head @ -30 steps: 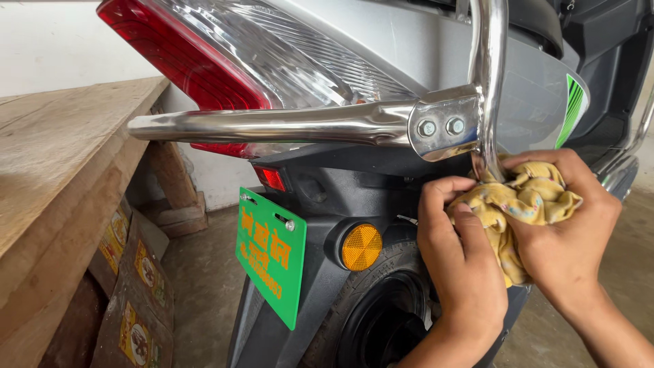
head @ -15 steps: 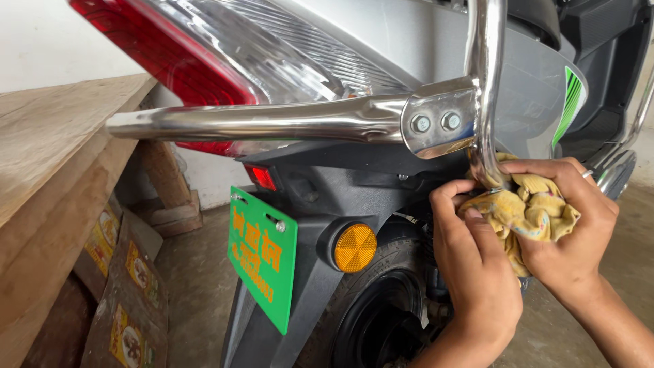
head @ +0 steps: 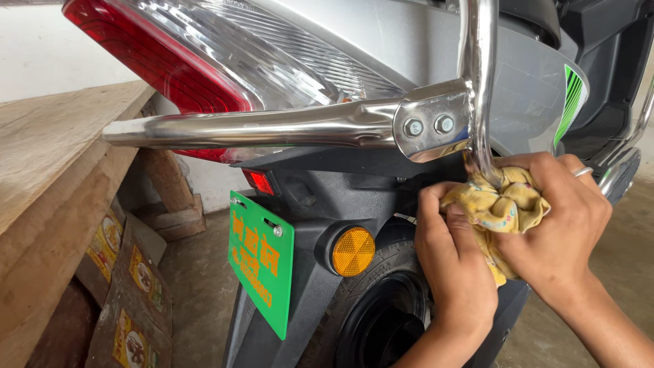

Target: The person wipes the rear section of a motorcycle using a yellow cloth. They clean the rear fender, the area around the orange reflector, the suspension spring, the rear tire, and the chrome luggage rack.

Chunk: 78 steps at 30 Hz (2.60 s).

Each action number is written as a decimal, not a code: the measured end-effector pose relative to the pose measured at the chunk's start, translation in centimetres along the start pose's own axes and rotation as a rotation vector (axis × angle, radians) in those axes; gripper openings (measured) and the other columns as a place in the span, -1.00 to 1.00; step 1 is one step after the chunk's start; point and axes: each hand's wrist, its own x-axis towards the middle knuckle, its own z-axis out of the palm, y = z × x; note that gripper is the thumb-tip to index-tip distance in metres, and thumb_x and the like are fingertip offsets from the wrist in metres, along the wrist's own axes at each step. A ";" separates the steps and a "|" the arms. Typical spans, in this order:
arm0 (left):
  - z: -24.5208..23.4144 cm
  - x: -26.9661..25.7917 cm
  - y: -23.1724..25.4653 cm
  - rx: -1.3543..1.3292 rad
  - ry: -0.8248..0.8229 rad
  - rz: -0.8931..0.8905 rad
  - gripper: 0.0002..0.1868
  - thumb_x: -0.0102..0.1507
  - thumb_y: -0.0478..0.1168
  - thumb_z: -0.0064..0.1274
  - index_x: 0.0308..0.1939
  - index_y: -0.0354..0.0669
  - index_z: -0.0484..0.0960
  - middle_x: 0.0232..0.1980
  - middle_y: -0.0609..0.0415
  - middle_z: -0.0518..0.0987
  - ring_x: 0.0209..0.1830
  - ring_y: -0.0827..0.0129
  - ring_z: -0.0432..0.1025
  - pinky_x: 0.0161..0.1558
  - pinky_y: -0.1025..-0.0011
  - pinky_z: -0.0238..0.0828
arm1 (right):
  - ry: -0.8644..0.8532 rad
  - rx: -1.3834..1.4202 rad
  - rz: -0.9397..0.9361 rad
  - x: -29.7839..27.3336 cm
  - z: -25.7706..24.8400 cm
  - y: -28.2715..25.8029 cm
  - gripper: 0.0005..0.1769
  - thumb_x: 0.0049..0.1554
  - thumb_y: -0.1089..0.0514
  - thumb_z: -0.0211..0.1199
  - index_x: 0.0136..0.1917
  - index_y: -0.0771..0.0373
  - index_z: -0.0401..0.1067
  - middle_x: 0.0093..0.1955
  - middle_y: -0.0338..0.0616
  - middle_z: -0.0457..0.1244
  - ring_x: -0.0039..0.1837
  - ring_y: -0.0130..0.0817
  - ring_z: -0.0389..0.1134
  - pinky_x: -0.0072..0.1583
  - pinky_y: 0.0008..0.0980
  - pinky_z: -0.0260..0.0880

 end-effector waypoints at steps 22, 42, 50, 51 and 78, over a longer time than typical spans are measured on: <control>-0.7 0.4 2.2 0.000 -0.008 0.042 -0.84 0.38 -0.36 -0.18 0.02 -0.29 0.43 -0.15 -0.06 0.62 -0.25 0.27 0.58 -0.17 0.30 0.49 | 0.041 -0.025 0.134 -0.4 0.5 -0.5 -0.77 0.17 0.02 0.44 -0.03 0.21 0.57 -0.23 -0.10 0.30 -0.16 -0.18 0.31 -0.08 -0.23 0.26; -8.4 3.0 3.8 0.065 -0.225 0.092 -0.87 0.34 -0.37 0.03 -0.06 -0.29 0.63 -0.28 0.04 0.67 -0.39 0.51 0.47 -0.30 0.47 0.43 | -0.089 0.095 -0.187 -2.3 -1.8 -6.8 -0.16 -0.15 -0.12 0.49 0.31 0.28 0.35 0.32 0.21 0.24 0.11 -0.07 0.36 0.06 -0.21 0.40; -17.1 7.0 9.3 0.184 -0.615 -0.161 -0.61 0.26 -0.35 0.00 0.19 -0.18 0.54 -0.19 0.00 0.73 -0.29 0.51 0.60 -0.20 0.51 0.53 | -0.330 0.237 -0.069 -0.5 0.1 -10.6 -0.40 -0.13 0.22 0.29 0.23 0.05 0.48 -0.03 -0.17 0.42 -0.03 -0.21 0.47 -0.01 -0.24 0.47; -17.7 6.9 10.0 0.244 -0.601 -0.152 -0.57 0.25 -0.35 -0.03 0.22 -0.14 0.53 -0.15 0.00 0.75 -0.25 0.49 0.63 -0.14 0.51 0.54 | -0.342 0.155 -0.071 -0.5 0.3 -10.4 -0.42 -0.14 0.22 0.31 0.21 0.01 0.51 -0.09 -0.19 0.41 -0.05 -0.18 0.46 -0.03 -0.21 0.46; -24.5 9.7 7.1 0.548 -0.521 0.145 -0.69 0.28 -0.25 -0.02 0.08 -0.21 0.61 -0.09 -0.08 0.73 -0.07 0.13 0.65 -0.09 0.28 0.53 | -0.467 0.371 -0.166 0.0 5.7 -12.2 -0.71 -0.08 0.17 0.36 -0.02 0.07 0.56 0.08 -0.38 0.40 -0.02 -0.35 0.47 0.03 -0.36 0.47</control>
